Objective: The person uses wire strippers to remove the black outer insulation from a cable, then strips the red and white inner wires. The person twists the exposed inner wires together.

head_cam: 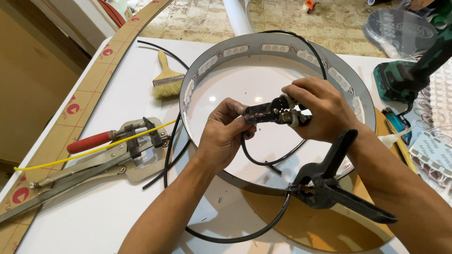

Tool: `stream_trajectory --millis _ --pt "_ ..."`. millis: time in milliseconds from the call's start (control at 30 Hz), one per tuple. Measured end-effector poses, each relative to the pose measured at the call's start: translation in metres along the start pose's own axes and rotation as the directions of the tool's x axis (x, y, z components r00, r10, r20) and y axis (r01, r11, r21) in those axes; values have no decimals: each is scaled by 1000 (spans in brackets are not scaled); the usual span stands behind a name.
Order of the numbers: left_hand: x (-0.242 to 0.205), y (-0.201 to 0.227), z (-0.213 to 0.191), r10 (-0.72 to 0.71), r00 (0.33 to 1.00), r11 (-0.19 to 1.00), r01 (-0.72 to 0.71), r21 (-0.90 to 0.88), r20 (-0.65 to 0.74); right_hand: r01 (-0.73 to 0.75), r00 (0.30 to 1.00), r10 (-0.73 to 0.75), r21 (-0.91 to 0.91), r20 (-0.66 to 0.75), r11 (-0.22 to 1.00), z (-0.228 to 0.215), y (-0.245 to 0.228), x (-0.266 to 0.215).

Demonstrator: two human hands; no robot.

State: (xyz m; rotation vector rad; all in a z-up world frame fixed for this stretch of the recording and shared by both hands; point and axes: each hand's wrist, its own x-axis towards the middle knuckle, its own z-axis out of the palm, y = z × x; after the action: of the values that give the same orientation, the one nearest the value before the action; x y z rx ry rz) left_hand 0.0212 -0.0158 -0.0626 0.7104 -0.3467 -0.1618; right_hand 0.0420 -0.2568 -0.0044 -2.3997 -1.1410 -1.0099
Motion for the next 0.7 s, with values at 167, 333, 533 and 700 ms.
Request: stream_trajectory --millis 167,333,533,700 --pt "-2 4 4 -3 1000 1000 3 5 9 11 1000 -11 -4 -1 1000 1 3 -1" --pt "-2 7 7 5 1000 1000 -6 15 14 1 1000 -1 -34 -15 999 5 2 -3" --pt "1 1 2 23 999 999 -24 26 28 14 999 -14 -2 -50 1000 10 4 -5" --pt "-6 9 22 -10 990 1000 7 -17 -142 -36 998 37 10 -57 999 16 1 -3"
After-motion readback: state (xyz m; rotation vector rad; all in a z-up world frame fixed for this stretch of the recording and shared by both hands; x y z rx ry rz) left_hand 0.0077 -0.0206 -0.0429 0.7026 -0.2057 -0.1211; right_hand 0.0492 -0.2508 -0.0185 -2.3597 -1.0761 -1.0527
